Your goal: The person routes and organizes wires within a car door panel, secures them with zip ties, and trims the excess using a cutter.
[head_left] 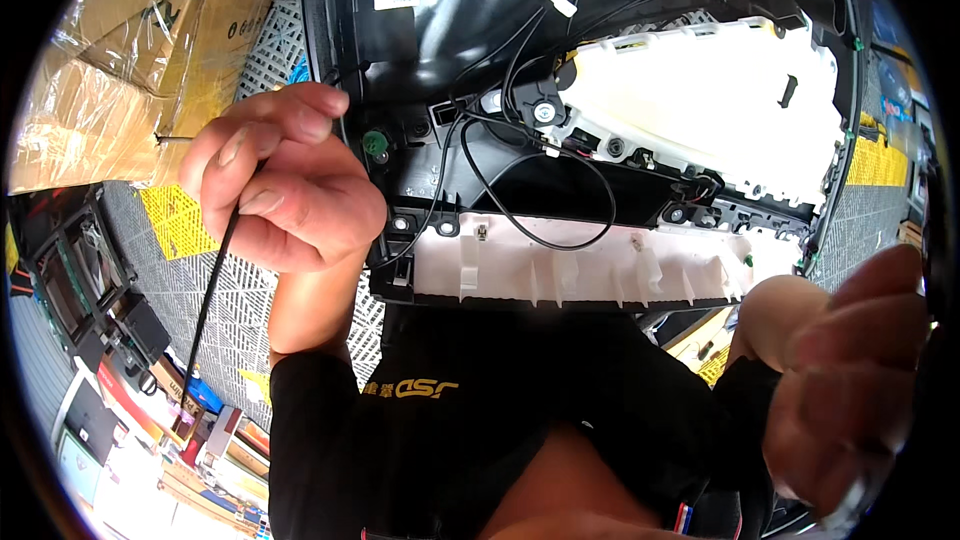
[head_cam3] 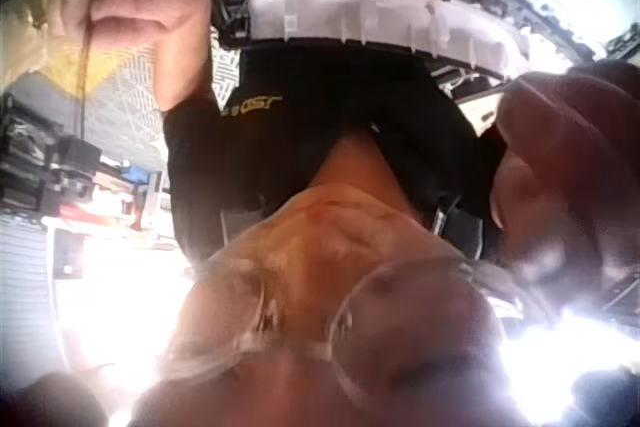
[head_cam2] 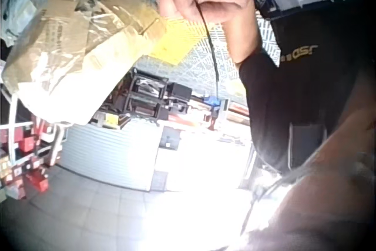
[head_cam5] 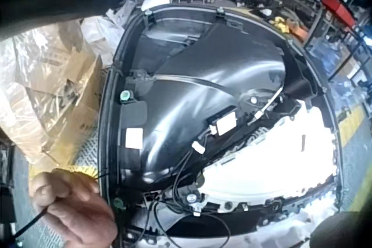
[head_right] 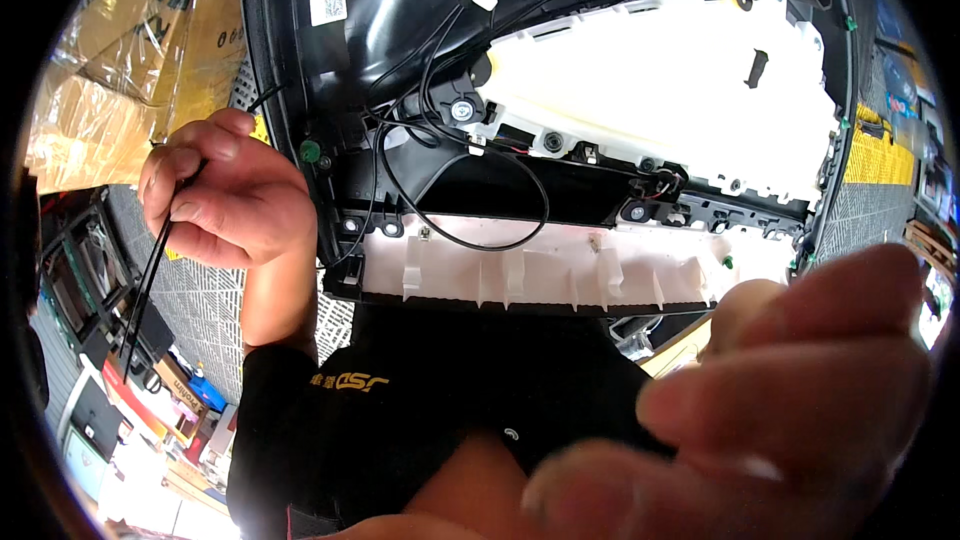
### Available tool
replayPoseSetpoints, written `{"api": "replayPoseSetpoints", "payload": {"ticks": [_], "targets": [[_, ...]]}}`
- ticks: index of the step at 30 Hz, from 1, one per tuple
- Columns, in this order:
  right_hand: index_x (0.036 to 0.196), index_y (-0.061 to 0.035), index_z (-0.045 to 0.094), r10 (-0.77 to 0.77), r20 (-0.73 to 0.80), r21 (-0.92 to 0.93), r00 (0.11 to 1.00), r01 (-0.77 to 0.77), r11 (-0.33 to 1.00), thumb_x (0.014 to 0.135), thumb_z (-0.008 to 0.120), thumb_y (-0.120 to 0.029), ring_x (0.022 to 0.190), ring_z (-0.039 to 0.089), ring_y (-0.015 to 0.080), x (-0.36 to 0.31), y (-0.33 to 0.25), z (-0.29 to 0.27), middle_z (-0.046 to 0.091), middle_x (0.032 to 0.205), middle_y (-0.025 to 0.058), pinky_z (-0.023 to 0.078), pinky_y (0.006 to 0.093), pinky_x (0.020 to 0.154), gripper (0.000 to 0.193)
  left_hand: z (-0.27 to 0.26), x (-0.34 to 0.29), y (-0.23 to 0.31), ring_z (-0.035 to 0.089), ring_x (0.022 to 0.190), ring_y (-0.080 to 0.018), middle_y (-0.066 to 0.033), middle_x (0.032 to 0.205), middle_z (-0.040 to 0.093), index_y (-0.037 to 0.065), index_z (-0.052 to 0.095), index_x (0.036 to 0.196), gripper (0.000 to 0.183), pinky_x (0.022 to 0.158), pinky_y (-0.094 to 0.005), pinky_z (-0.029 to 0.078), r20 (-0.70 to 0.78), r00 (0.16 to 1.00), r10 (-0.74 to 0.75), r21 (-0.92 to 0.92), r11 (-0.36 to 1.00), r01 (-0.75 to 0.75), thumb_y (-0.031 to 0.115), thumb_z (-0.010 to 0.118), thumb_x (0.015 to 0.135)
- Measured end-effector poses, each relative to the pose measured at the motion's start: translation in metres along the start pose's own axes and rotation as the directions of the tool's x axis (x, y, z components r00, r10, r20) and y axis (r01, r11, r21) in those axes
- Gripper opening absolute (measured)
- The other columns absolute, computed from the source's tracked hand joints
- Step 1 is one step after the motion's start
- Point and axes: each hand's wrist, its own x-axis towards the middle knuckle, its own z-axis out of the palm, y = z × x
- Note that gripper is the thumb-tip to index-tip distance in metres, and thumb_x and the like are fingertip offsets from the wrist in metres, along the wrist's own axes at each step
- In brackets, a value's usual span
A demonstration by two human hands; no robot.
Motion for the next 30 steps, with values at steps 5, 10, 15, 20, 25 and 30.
{"api": "replayPoseSetpoints", "payload": {"ticks": [5, 10, 15, 20, 25, 30], "targets": [[0.111, -0.0027, 0.079, -0.118, -0.014, -0.005, 0.993, 0.118, 0.993, 0.094, 0.084, -0.014, 0.083, 0.072, 0.0217, 0.026, 0.025, 0.017, 0.079, 0.102, 0.0068, 0.054, 0.0343, 0.07, 0.021, -0.001, 0.0, 0.004, 0.063, 0.091, -0.0287, -0.0106, 0.094, 0.055, 0.005, 0.046, 0.102, 0.038, 0.081, -0.0516, 0.066, 0.012, 0.999, -0.053, 0.197, 0.979, 0.05, 0.037, 0.058, 0.117], [0.116, -0.0013, 0.08, -0.242, 0.018, -0.001, 0.97, 0.242, 0.97, 0.096, 0.082, -0.01, 0.084, 0.071, 0.0189, 0.073, 0.045, 0.037, 0.079, 0.103, 0.0065, 0.052, 0.032, 0.068, 0.022, -0.013, 0.01, -0.002, 0.066, 0.091, -0.0335, -0.014, 0.097, 0.06, -0.003, 0.061, 0.103, 0.029, 0.075, -0.044, 0.063, 0.294, 0.946, 0.134, 0.221, 0.954, -0.203, 0.023, 0.072, 0.111], [0.116, -0.0065, 0.076, -0.206, 0.31, 0.179, 0.928, 0.156, 0.972, 0.098, 0.076, -0.014, 0.084, 0.074, 0.0245, 0.116, 0.072, 0.063, 0.077, 0.097, 0.0082, 0.056, 0.038, 0.069, 0.02, -0.013, 0.008, -0.003, 0.071, 0.085, -0.0357, -0.0164, 0.1, 0.066, -0.005, 0.07, 0.118, 0.022, 0.075, -0.0443, 0.063, 0.372, 0.926, 0.068, 0.073, 0.992, -0.102, 0.013, 0.077, 0.107], [0.129, -0.0083, 0.074, -0.368, 0.24, 0.048, 0.899, 0.367, 0.929, 0.099, 0.07, -0.015, 0.08, 0.078, 0.0287, 0.098, 0.088, 0.081, 0.077, 0.092, 0.0089, 0.062, 0.0391, 0.066, 0.031, -0.017, 0.006, -0.005, 0.075, 0.089, -0.0386, -0.0239, 0.112, 0.071, -0.008, 0.068, 0.129, 0.039, 0.077, -0.0472, 0.066, 0.414, 0.909, 0.044, 0.135, 0.985, -0.109, 0.028, 0.071, 0.112], [0.127, -0.0068, 0.078, -0.341, -0.009, 0.077, 0.94, 0.341, 0.937, 0.099, 0.079, -0.018, 0.086, 0.082, 0.0266, 0.087, 0.104, 0.084, 0.081, 0.097, 0.0115, 0.064, 0.0362, 0.069, 0.03, -0.008, -0.004, -0.005, 0.079, 0.093, -0.0368, -0.0285, 0.114, 0.076, -0.013, 0.069, 0.13, 0.043, 0.079, -0.0445, 0.069, 0.254, 0.967, -0.008, 0.092, 0.996, -0.016, 0.026, 0.07, 0.112], [0.11, -0.0019, 0.082, -0.092, -0.035, -0.009, 0.995, 0.092, 0.996, 0.102, 0.08, -0.015, 0.082, 0.081, 0.0233, 0.078, 0.111, 0.058, 0.081, 0.094, 0.0124, 0.061, 0.032, 0.068, 0.016, -0.006, -0.005, -0.008, 0.079, 0.091, -0.0376, -0.0321, 0.109, 0.074, -0.015, 0.058, 0.134, 0.04, 0.084, -0.0493, 0.069, 0.17, 0.984, -0.053, 0.022, 0.999, 0.05, 0.022, 0.051, 0.12]]}}
